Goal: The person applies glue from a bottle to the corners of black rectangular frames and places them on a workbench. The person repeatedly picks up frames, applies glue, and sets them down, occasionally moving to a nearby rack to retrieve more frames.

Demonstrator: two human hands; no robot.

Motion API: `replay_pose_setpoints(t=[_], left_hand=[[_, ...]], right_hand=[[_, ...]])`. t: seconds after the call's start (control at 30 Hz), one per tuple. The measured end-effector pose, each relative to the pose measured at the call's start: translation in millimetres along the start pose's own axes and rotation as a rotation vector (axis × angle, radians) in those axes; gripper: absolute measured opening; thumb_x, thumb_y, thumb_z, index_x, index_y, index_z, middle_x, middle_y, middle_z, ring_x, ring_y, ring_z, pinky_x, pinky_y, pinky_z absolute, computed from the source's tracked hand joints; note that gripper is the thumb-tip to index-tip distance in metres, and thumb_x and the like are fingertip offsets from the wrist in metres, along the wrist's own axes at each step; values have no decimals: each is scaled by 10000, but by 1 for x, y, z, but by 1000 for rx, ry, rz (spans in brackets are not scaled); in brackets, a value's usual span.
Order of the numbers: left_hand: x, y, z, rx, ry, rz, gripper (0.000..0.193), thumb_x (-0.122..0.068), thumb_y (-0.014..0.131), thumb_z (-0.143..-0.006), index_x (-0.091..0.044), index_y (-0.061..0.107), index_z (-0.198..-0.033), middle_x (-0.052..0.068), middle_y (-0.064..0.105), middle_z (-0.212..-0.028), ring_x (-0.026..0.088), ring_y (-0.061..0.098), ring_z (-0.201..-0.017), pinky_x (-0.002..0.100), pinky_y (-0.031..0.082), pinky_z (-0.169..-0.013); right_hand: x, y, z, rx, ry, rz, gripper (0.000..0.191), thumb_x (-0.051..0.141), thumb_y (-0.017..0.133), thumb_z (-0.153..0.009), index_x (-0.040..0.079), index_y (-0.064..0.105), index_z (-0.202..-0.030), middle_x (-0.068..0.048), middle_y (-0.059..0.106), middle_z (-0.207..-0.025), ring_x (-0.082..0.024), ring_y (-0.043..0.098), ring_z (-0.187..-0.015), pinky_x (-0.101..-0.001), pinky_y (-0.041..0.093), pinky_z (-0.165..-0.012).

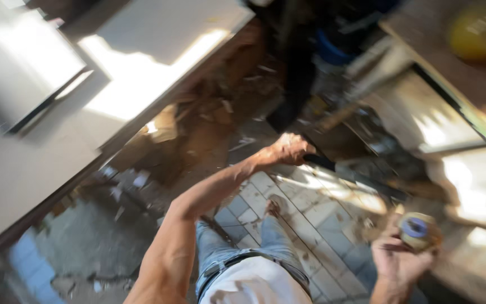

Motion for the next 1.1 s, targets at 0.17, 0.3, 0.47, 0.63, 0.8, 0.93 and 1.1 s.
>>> replay_pose_setpoints(t=[0.17, 0.3, 0.47, 0.63, 0.8, 0.93, 1.1], left_hand=[[-46, -150, 133, 178, -592, 5, 389, -496, 722, -884, -150, 752, -1060, 101, 727, -801, 313, 708, -700, 452, 565, -619], [-103, -294, 270, 5, -883, 119, 349, -435, 782, -893, -91, 733, -926, 95, 632, -687, 235, 625, -609, 393, 484, -587], [-208, -402, 436, -384, -1077, 331, 164, -246, 751, -867, -93, 694, -871, -30, 579, -679, 94, 545, -584, 267, 431, -519], [-299, -443, 570, -900, -994, 682, 245, -201, 744, -937, -53, 654, -764, 19, 615, -655, 127, 570, -586, 338, 538, -691], [-318, -431, 673, -1425, -692, 1094, 350, -305, 676, -1020, -90, 532, -783, 0, 488, -676, 152, 564, -654, 461, 644, -844], [-304, -428, 723, -1667, -830, 1215, 429, -330, 625, -1142, -125, 472, -797, -7, 441, -672, 162, 508, -664, 398, 577, -802], [-286, -470, 740, -1884, -922, 1115, 303, -374, 654, -1101, -118, 622, -942, 49, 602, -738, 229, 627, -746, 548, 509, -1010]], right_hand=[[-92, 67, -30, 149, 120, 91, 655, 441, 804, -873, 89, 588, -1382, -165, 645, -1292, -227, 744, -945, -245, 653, -697], [-206, 107, -21, 176, 261, 19, 690, 442, 821, -855, 16, 584, -1342, -181, 649, -1245, -253, 754, -901, -260, 670, -697], [-324, 165, 2, 277, 355, 91, 578, 347, 812, -931, -16, 558, -1302, -218, 646, -1203, -278, 752, -880, -265, 684, -721], [-406, 209, 16, 340, 513, 107, 603, 371, 842, -850, -12, 591, -1243, -206, 674, -1210, -234, 740, -759, -261, 681, -725], [-469, 238, 18, 420, 593, 252, 511, 294, 855, -794, 32, 638, -1176, -185, 690, -1201, -258, 762, -878, -245, 675, -676], [-519, 244, 0, 446, 694, 303, 525, 296, 879, -820, 36, 633, -1204, -185, 667, -1227, -248, 769, -954, -233, 684, -725], [-573, 248, -40, 418, 783, 338, 540, 288, 878, -832, 29, 628, -1233, -219, 678, -1272, -244, 770, -958, -233, 685, -737]])
Point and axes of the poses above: each hand's wrist, its own z-axis away from the middle knuckle, its own y-axis out of the palm, x = y × z, the point moved 2 cm from there along -z, towards the middle knuckle
